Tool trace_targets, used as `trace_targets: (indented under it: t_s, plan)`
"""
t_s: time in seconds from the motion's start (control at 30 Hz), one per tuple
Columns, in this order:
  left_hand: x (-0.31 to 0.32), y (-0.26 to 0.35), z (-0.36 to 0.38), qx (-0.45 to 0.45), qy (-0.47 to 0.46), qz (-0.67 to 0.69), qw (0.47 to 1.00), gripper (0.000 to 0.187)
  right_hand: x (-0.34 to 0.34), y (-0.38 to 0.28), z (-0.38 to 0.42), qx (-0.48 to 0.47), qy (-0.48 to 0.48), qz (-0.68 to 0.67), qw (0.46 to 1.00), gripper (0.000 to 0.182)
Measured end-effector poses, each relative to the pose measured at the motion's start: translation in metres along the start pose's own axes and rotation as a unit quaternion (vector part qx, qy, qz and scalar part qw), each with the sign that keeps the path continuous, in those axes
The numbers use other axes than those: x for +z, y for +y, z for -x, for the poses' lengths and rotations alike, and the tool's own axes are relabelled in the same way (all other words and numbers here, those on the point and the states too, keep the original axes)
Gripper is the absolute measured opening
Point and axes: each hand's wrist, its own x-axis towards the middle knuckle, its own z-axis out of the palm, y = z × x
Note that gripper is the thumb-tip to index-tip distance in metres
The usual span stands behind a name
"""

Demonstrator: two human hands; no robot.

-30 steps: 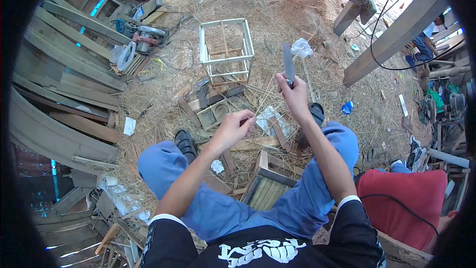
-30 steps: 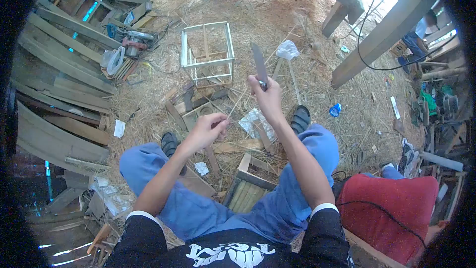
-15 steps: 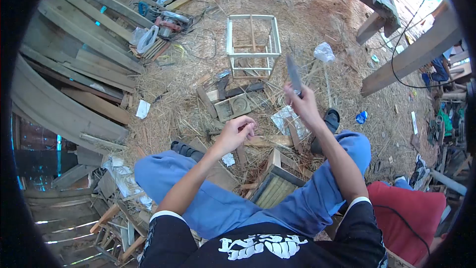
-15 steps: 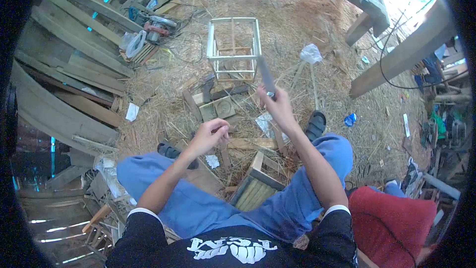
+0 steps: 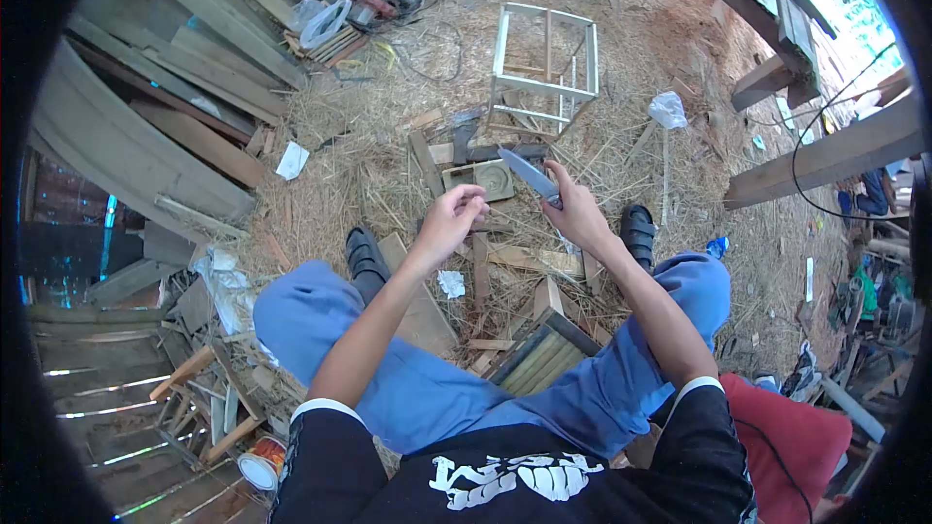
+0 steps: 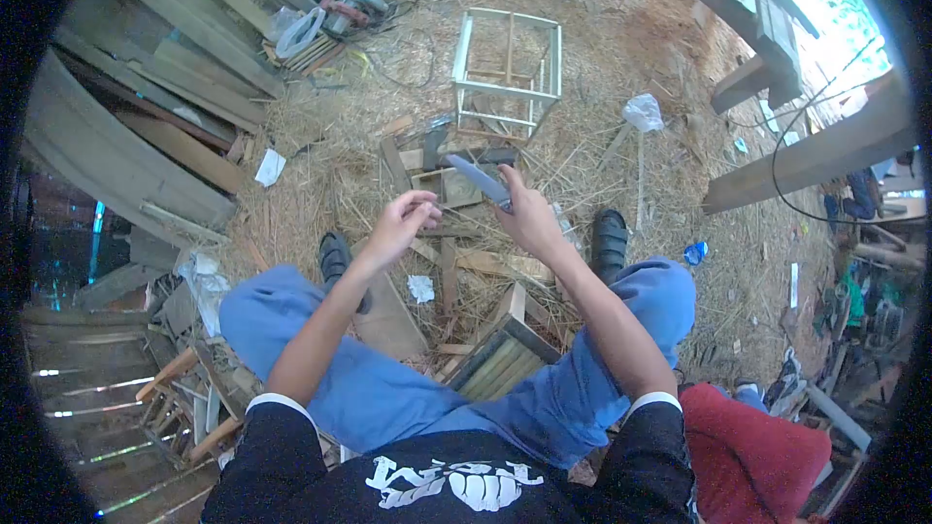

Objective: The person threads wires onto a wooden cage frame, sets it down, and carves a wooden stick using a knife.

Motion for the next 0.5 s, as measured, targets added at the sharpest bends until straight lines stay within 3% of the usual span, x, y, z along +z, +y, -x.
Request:
trace_targets:
  t_s: [0.1,0.3,0.5]
  plan:
    - [-0.007,-0.003,0.004,-0.002,-0.005,-0.019,1.000,0.030,0.020,0.014,-0.001,0.001,-0.009,0.078,0.997,0.077]
    - [-0.021,0.008,0.020,-0.037,0.014,-0.043,0.998,0.030,0.016,-0.016,-0.003,0.089,-0.122,0.173,0.973,0.081]
    - [-0.047,-0.001,0.026,0.014,0.064,-0.071,0.995,0.029,0.049,-0.010,-0.007,0.071,-0.067,0.061,0.993,0.065]
